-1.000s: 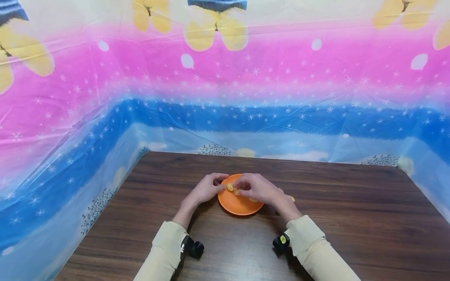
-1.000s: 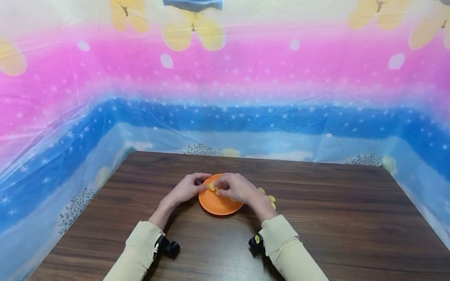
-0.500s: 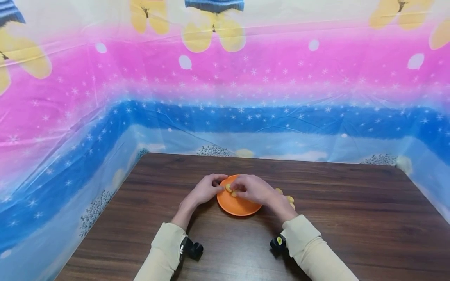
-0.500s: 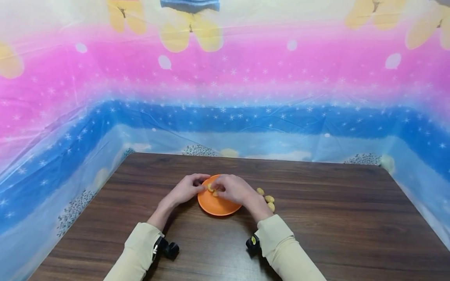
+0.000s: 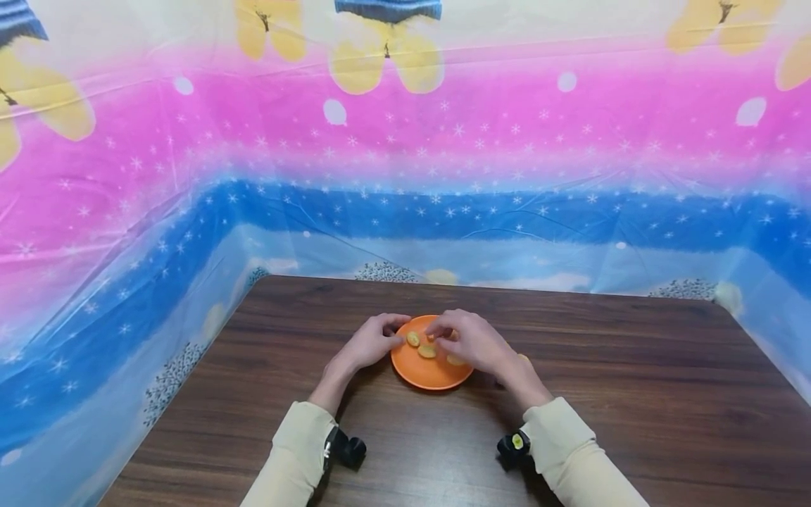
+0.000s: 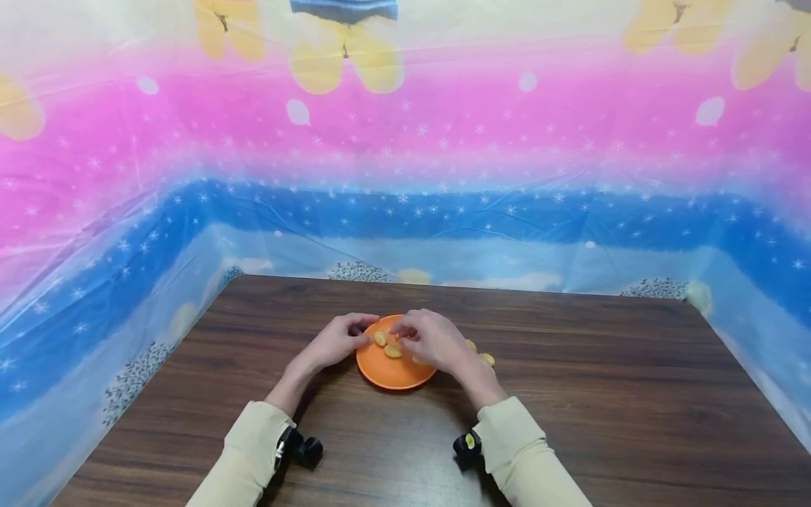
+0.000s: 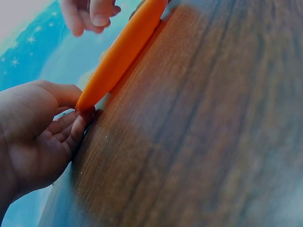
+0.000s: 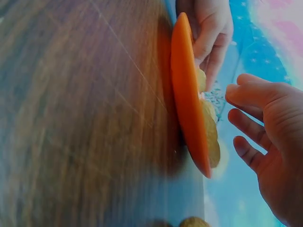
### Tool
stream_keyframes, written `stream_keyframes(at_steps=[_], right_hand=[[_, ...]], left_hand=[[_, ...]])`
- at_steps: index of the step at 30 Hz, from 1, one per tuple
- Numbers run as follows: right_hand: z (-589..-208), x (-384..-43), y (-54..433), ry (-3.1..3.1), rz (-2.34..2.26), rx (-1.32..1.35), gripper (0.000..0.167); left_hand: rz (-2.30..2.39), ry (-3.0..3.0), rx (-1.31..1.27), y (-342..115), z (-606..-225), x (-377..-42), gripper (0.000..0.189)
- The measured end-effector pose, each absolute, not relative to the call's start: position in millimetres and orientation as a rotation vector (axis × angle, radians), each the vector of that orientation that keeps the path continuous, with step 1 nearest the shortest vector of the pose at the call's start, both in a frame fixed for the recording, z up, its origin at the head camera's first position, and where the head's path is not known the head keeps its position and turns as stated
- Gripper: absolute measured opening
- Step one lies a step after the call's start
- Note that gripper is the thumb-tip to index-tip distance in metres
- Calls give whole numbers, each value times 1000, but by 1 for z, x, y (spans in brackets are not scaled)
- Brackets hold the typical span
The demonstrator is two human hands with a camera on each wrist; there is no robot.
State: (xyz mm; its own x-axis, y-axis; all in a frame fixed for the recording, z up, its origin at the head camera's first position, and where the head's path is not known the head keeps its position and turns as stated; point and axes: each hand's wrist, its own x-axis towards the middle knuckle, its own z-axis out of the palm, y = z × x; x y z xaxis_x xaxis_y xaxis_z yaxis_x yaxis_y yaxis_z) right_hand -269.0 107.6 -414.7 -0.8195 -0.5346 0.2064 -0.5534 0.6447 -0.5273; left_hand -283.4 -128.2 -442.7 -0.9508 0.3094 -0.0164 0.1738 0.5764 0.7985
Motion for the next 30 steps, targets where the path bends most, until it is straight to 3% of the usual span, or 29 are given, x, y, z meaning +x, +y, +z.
stream_keyframes(at_steps=[30], right_hand=[[-421,-259,172,-2819,932,745,21]], left_hand=[[1308,2655,377,-127,-442,-283,41]])
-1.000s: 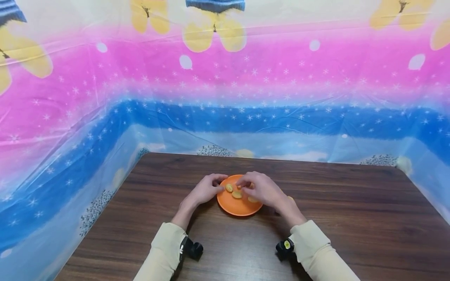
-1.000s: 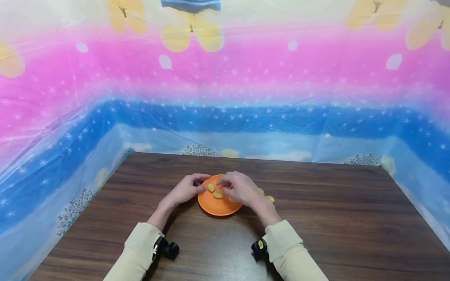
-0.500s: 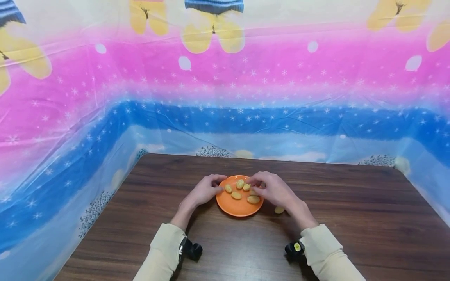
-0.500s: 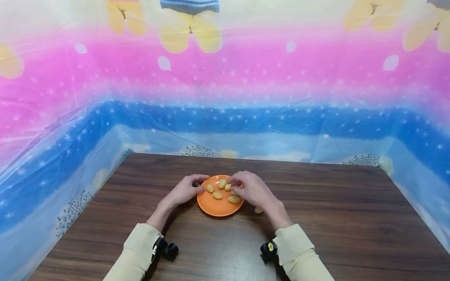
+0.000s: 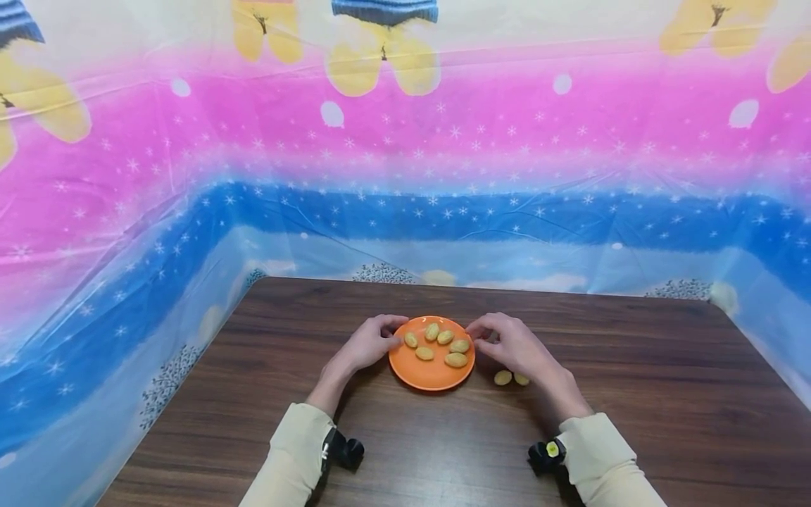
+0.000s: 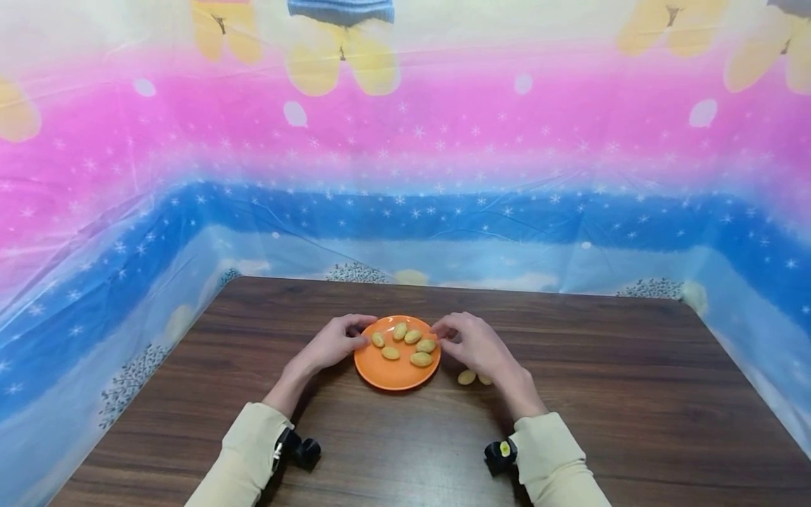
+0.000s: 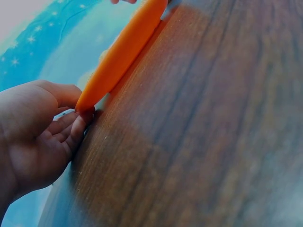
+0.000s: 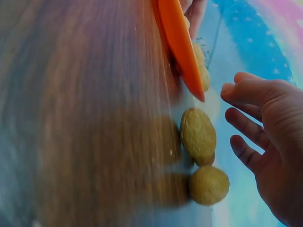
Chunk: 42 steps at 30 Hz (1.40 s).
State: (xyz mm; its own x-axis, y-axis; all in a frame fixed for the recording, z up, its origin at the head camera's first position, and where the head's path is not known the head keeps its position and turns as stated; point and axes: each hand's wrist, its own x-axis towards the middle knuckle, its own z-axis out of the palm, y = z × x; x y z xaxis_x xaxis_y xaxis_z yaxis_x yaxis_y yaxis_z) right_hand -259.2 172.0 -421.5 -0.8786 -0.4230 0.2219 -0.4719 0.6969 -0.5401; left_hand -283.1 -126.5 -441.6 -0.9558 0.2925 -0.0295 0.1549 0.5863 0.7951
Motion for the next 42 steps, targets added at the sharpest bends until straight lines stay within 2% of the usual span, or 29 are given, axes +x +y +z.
stream_keyframes(at_steps=[24,35,42], right_hand=[[-433,-261,204,-2876,993,654,23],[-435,-260,214,-2950,972,662,30],[-437,-261,215,-2981,926,629,28]], left_hand=[[1317,2654,375,-126,-443,-283,41],[1308,2655,372,-126,-442,-283,41],[1305,2655,368,-127,-442,-282,42]])
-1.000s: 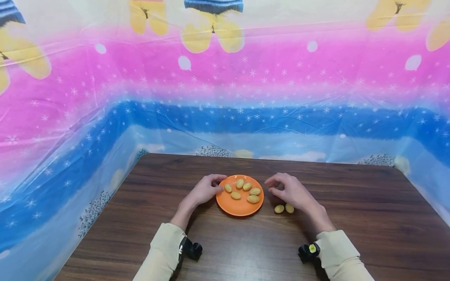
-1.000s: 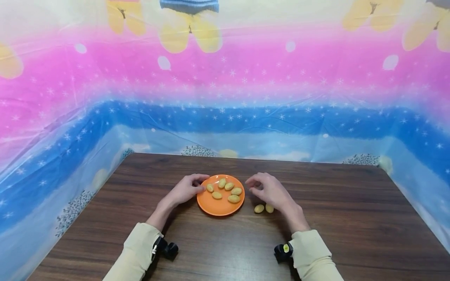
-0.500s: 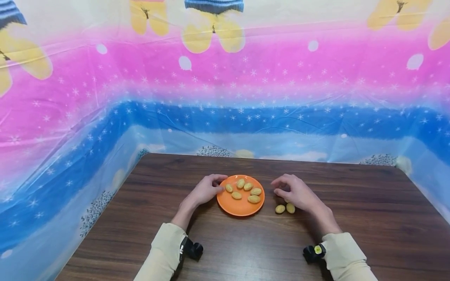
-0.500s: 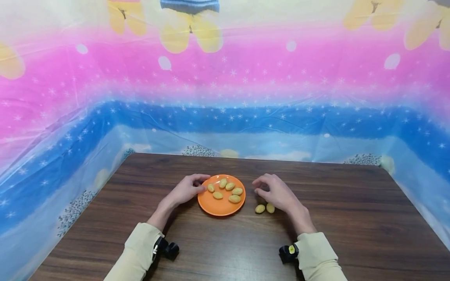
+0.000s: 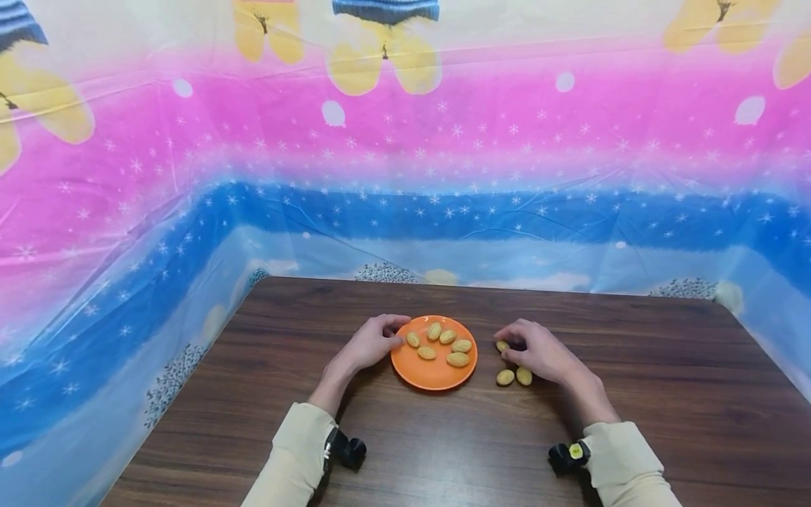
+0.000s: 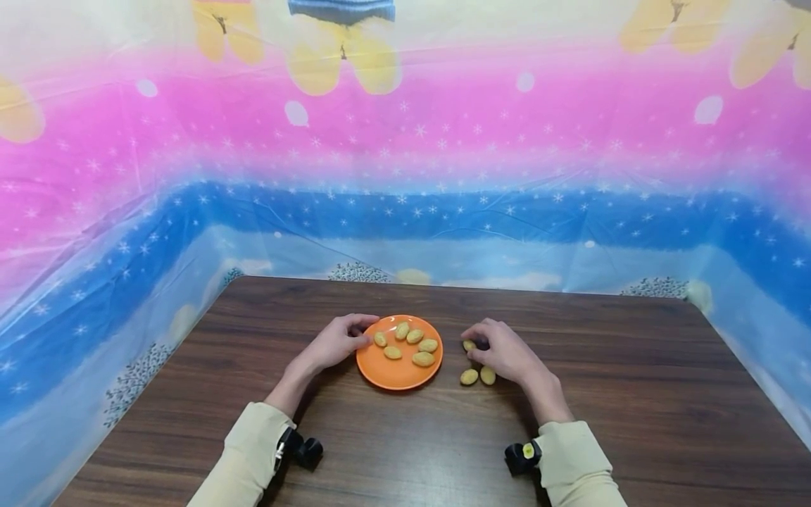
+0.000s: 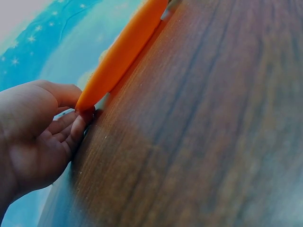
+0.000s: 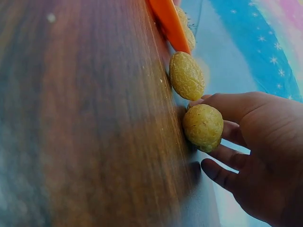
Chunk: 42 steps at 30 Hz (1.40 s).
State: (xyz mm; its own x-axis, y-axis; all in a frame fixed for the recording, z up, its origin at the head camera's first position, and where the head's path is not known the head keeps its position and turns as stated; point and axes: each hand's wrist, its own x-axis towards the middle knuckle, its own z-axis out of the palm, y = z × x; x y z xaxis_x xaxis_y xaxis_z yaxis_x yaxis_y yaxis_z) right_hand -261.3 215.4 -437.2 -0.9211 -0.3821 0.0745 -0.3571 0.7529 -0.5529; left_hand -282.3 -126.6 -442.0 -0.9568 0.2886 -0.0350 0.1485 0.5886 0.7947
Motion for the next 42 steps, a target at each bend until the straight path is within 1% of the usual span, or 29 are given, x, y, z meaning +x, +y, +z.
stream_keyframes(at_steps=[10,18,34,42], right_hand=[[-435,-258,212,2924,-924,-560,27],[-430,-256,206,2893,-1037,-594,30],[-422,-254,192,2894,-1039,-708,32],[-419,-257,183,2869,-1043,-743,30]], left_hand=[[1314,2648,374,-127,-441,-282,42],[1315,2645,377,-127,-440,-281,42],[1311,2647,391,-127,-439,-281,42],[1319,2642,390,-127,-439,-280,42]])
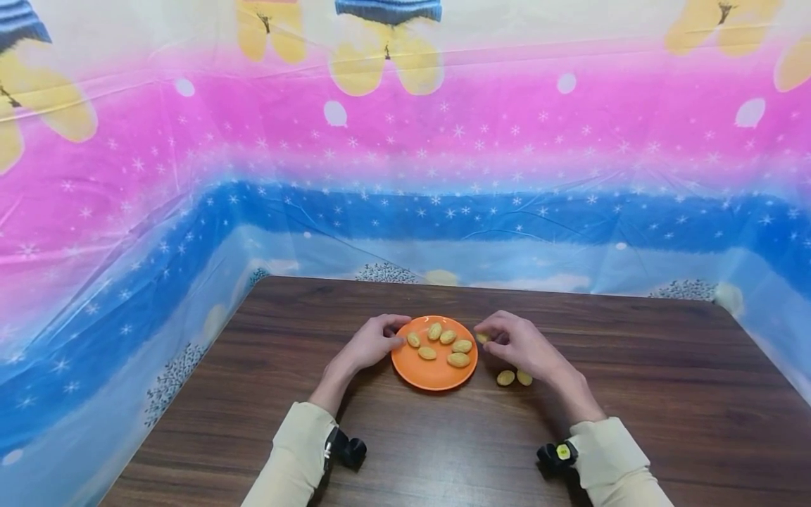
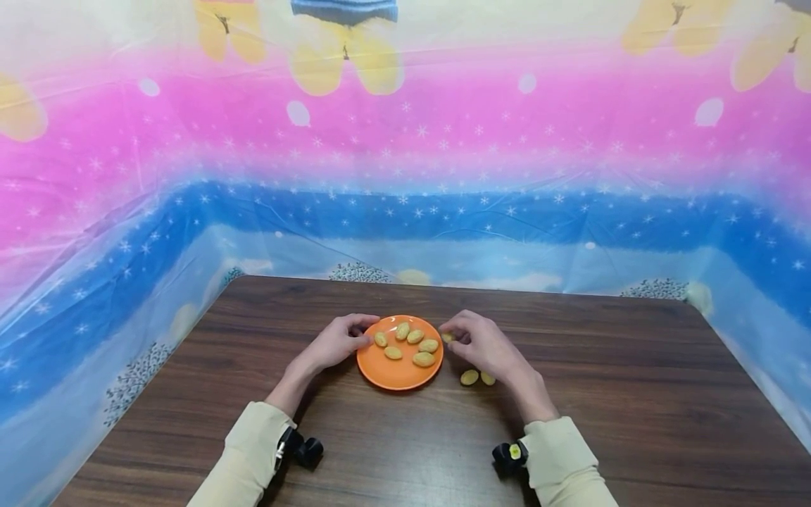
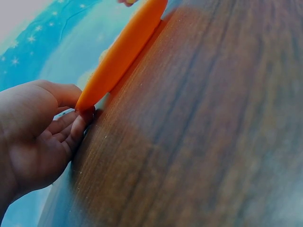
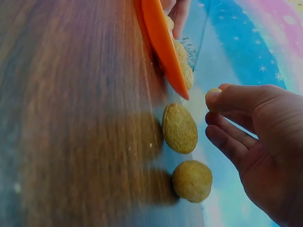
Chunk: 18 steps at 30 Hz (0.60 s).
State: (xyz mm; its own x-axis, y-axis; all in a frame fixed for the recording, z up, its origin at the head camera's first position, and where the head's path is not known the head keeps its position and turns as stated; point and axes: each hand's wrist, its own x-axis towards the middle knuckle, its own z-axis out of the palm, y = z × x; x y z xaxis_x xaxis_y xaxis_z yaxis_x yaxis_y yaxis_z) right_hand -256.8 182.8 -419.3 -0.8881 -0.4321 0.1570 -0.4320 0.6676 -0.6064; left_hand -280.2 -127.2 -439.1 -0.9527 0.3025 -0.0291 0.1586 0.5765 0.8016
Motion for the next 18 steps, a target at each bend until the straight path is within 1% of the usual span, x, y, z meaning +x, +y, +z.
stream_keyframes(at_steps=[8,18], right_hand=[[-415,-259,173,2871,-1036,-843,29],[-415,-260,158,2852,-1010,-846,27]], left_hand=[[1329,2635,397,-128,-440,-282,41],[1319,2639,387,-128,-441,-281,41]])
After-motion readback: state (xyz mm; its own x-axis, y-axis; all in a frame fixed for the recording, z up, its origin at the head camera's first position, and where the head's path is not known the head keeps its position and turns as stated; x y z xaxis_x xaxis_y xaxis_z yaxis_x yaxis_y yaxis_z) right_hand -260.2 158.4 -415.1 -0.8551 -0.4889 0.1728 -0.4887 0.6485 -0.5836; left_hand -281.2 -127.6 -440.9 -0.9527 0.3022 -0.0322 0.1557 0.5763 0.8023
